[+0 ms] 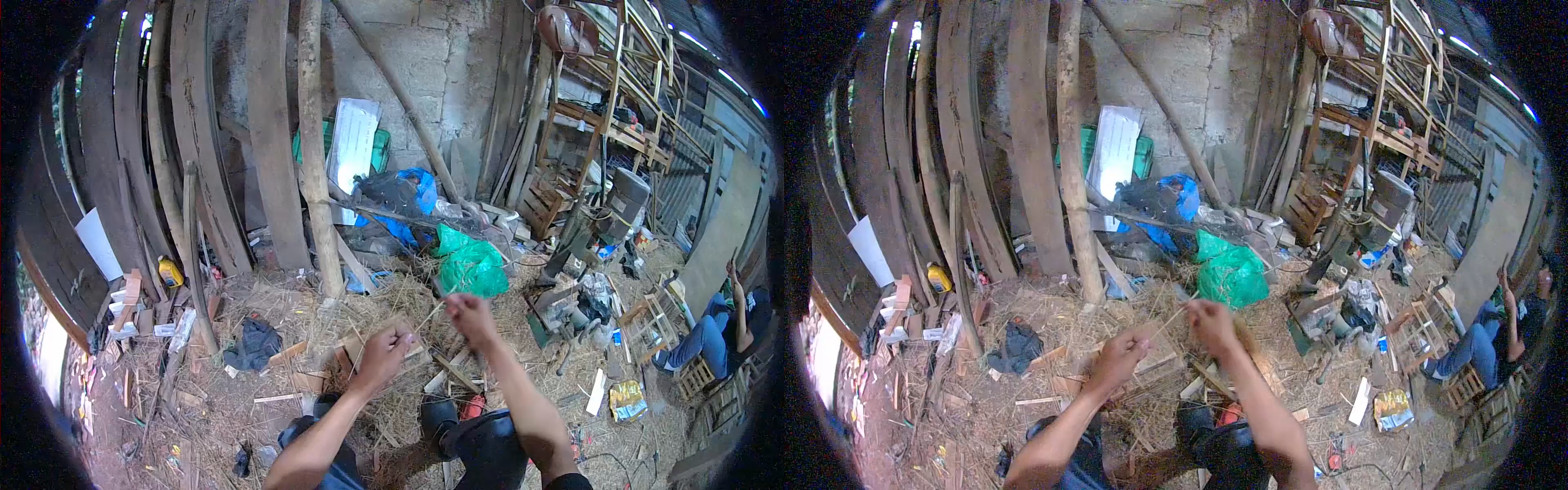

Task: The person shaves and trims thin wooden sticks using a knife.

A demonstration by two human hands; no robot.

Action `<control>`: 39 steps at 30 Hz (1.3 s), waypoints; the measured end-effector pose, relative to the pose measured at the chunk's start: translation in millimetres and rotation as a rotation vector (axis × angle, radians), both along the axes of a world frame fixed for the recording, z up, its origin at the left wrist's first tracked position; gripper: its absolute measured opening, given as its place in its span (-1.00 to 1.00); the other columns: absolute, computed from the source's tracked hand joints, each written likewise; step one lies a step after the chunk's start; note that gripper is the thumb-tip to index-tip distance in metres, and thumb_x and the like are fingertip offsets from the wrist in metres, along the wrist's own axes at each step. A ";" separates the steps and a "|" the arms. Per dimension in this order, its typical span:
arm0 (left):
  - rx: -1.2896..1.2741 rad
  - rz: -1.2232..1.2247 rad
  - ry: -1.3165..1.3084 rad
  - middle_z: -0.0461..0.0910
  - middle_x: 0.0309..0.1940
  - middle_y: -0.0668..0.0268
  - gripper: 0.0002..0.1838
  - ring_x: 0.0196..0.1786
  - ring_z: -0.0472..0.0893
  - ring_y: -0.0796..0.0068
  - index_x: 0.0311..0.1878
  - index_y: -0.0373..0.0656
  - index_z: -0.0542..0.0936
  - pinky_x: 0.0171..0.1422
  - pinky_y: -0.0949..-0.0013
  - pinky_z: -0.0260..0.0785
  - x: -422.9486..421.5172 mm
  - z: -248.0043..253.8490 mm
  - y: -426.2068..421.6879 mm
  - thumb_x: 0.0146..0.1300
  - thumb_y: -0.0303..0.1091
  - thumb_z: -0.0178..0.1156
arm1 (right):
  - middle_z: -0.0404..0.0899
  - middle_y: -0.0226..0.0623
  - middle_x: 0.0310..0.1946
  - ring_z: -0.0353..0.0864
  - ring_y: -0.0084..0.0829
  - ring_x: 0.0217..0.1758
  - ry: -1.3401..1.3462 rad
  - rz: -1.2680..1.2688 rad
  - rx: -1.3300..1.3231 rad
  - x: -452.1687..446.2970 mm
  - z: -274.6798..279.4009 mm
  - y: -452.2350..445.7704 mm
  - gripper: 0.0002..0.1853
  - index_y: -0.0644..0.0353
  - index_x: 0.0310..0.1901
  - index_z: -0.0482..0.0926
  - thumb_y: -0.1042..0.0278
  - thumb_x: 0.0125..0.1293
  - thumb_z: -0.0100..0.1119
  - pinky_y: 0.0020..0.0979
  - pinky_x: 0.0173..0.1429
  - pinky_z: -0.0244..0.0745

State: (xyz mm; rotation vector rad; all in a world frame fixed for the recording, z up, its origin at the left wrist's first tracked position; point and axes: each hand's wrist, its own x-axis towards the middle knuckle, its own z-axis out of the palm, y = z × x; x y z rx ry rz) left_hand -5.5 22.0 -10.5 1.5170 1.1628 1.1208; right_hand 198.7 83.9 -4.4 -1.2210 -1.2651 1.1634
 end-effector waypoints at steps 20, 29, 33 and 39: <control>0.469 0.172 0.366 0.52 -0.36 0.17 -0.86 -0.31 0.53 0.19 -0.21 -0.16 0.57 -0.19 0.24 0.36 -6.9 -2.2 29.4 0.19 -0.36 0.16 | 0.50 -0.52 -0.47 0.19 -0.77 -0.66 0.144 -0.021 0.083 4.6 11.1 -8.4 -0.73 0.18 -0.20 0.58 0.12 0.32 0.13 -0.64 -0.61 0.03; 0.394 0.581 0.151 0.56 -0.30 0.17 -0.76 -0.21 0.56 0.24 -0.10 -0.23 0.53 -0.14 0.23 0.38 -40.2 -10.3 42.9 0.19 -0.34 0.19 | 0.50 -0.55 -0.48 0.11 -0.74 -0.66 0.705 -0.410 -0.093 55.5 -26.1 18.9 -0.73 0.13 -0.21 0.50 0.09 0.35 0.06 -0.61 -0.63 0.02; 0.080 0.195 -0.083 0.58 -0.24 0.13 -0.73 -0.21 0.57 0.40 -0.05 -0.26 0.49 -0.18 0.31 0.41 8.2 -28.3 42.7 0.29 -0.28 0.12 | 0.53 -0.57 -0.45 0.13 -0.74 -0.67 0.705 -0.250 -0.233 13.8 -28.8 11.1 -0.79 0.08 -0.20 0.50 0.12 0.36 0.04 -0.61 -0.62 0.03; 0.281 0.259 -0.128 0.59 -0.45 0.27 -0.75 -0.42 0.54 0.52 -0.15 -0.19 0.54 -0.33 0.41 0.36 28.0 -26.8 57.2 0.39 -0.23 -0.02 | 0.44 -0.58 -0.61 0.09 -0.67 -0.70 0.588 -0.173 -0.385 -38.1 -40.6 -2.1 -0.74 0.10 -0.36 0.54 0.10 0.35 0.05 -0.60 -0.62 -0.07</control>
